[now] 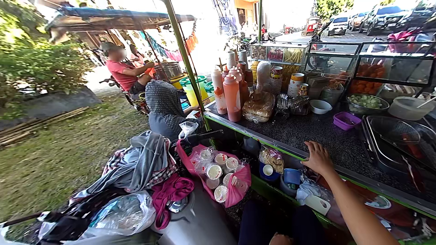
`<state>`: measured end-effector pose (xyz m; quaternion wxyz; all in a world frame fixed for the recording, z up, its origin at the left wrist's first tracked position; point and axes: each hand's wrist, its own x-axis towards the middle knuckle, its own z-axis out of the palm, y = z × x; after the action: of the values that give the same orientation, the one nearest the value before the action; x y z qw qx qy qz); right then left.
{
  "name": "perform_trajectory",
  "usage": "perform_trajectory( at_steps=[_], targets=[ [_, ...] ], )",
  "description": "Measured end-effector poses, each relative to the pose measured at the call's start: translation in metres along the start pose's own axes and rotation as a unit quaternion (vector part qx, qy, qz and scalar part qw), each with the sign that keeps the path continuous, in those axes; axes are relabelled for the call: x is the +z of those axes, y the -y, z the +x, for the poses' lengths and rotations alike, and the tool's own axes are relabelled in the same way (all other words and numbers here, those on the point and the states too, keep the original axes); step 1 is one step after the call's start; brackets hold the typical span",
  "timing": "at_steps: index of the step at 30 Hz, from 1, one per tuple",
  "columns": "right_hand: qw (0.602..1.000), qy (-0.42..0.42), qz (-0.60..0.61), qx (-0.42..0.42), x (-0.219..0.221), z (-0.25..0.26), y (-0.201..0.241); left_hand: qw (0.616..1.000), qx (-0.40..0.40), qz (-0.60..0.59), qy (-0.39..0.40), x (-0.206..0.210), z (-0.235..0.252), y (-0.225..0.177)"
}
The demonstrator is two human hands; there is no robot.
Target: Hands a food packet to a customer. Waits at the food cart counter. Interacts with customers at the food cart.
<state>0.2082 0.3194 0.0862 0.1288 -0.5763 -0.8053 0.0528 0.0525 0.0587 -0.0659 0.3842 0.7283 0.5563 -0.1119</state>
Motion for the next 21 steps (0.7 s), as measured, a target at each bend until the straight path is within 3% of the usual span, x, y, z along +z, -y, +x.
perform_trajectory(
  at_steps=[13, 21],
  targets=[
    [1.000, 0.007, 0.019, -0.007, -0.0015, -0.0004, -0.0015, 0.998, 0.008, -0.048, -0.036, -0.0014, -0.0026, 0.0026],
    [0.999, -0.018, 0.017, -0.021, 0.0062, 0.0009, -0.0062, 0.999, -0.037, -0.030, 0.005, 0.0035, 0.0045, -0.0004]
  ],
)
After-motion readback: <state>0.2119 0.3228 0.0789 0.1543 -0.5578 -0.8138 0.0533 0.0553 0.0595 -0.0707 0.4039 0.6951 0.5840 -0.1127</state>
